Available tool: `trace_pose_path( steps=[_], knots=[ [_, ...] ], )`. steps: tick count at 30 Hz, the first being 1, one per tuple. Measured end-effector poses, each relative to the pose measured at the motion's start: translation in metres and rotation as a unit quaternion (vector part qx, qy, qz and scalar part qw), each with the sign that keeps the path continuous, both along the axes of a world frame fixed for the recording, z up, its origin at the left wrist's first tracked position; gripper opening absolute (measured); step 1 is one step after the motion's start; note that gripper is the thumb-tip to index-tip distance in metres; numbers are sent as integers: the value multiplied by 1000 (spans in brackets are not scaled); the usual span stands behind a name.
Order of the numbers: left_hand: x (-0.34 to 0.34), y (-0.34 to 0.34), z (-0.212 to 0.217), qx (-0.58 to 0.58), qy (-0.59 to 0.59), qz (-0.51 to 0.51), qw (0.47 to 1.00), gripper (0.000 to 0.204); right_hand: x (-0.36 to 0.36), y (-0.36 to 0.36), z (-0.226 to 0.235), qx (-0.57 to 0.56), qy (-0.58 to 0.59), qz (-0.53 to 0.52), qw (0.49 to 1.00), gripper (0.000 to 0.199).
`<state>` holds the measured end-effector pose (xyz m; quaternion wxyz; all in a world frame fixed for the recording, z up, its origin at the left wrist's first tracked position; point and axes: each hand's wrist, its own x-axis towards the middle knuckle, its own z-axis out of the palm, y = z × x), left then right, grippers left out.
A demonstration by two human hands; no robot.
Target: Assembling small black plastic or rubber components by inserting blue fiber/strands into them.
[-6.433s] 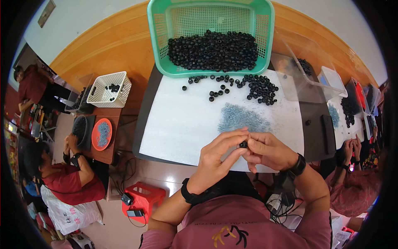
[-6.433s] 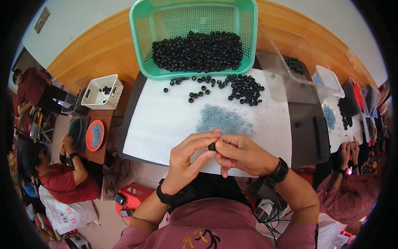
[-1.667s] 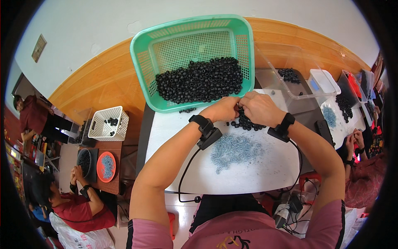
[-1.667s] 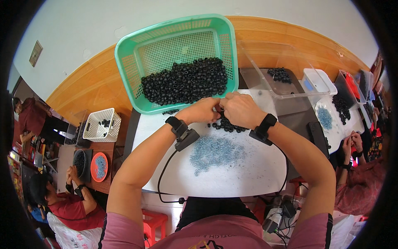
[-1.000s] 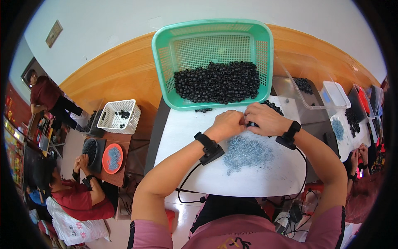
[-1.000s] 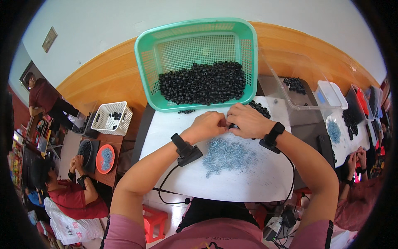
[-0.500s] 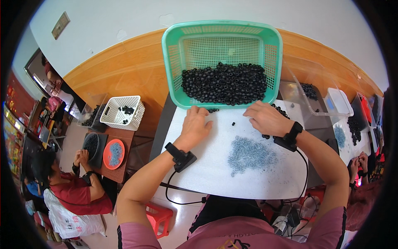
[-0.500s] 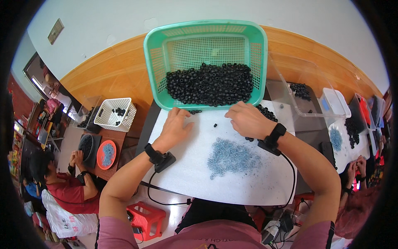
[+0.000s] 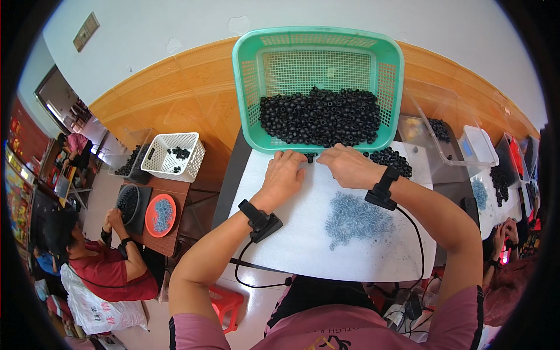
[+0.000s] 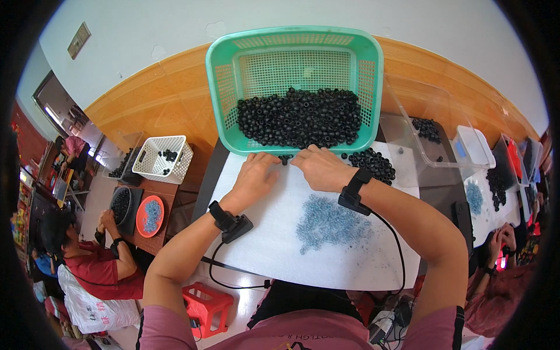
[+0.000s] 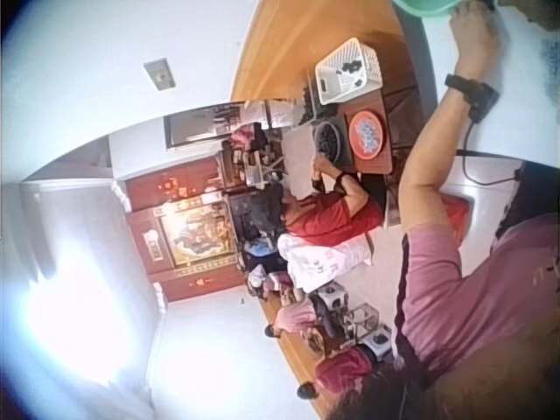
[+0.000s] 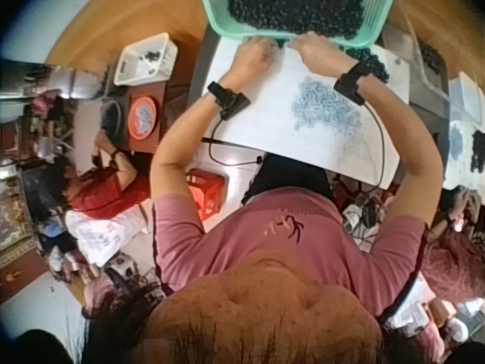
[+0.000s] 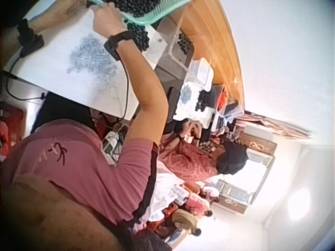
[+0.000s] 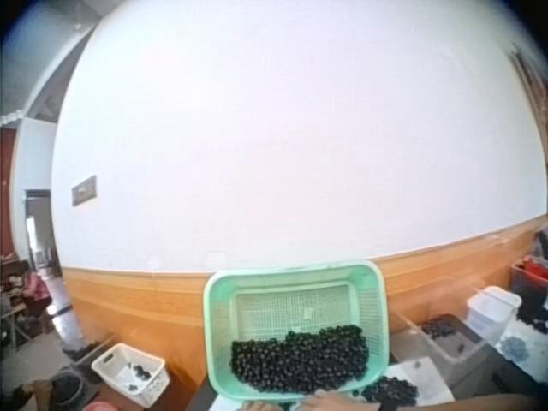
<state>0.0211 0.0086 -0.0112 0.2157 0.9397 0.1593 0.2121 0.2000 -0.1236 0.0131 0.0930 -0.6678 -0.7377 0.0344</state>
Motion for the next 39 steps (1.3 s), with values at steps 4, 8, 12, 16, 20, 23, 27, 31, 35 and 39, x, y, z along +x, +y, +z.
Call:
trace_pose_path(
  steps=[4,8,12,16,20,23,27,31,35,39],
  knots=[
    [1,5,2,-66,8,44,997,25,3,3,2,-21,48,-21,998,41],
    [8,4,2,-100,6,6,995,23,0,5,0,-4,42,-10,999,37],
    [12,0,2,-102,5,-40,994,25,-3,6,3,13,20,27,999,35],
    [9,3,4,-164,28,-38,985,25,3,3,8,-15,48,36,998,27],
    [9,19,4,-111,-81,5,991,26,7,-1,8,17,50,46,998,23],
    [20,39,4,2,-150,81,985,36,10,-4,8,10,32,37,999,21],
    [39,63,6,96,-158,109,977,50,11,-5,8,-6,20,30,999,26],
    [55,84,11,197,-148,102,964,57,9,-5,8,-20,27,15,999,36],
    [62,90,7,119,-124,140,975,62,8,-5,8,-7,12,21,1000,39],
    [63,86,-4,16,-116,144,983,62,10,-5,7,-11,12,25,1000,39]
  ],
)
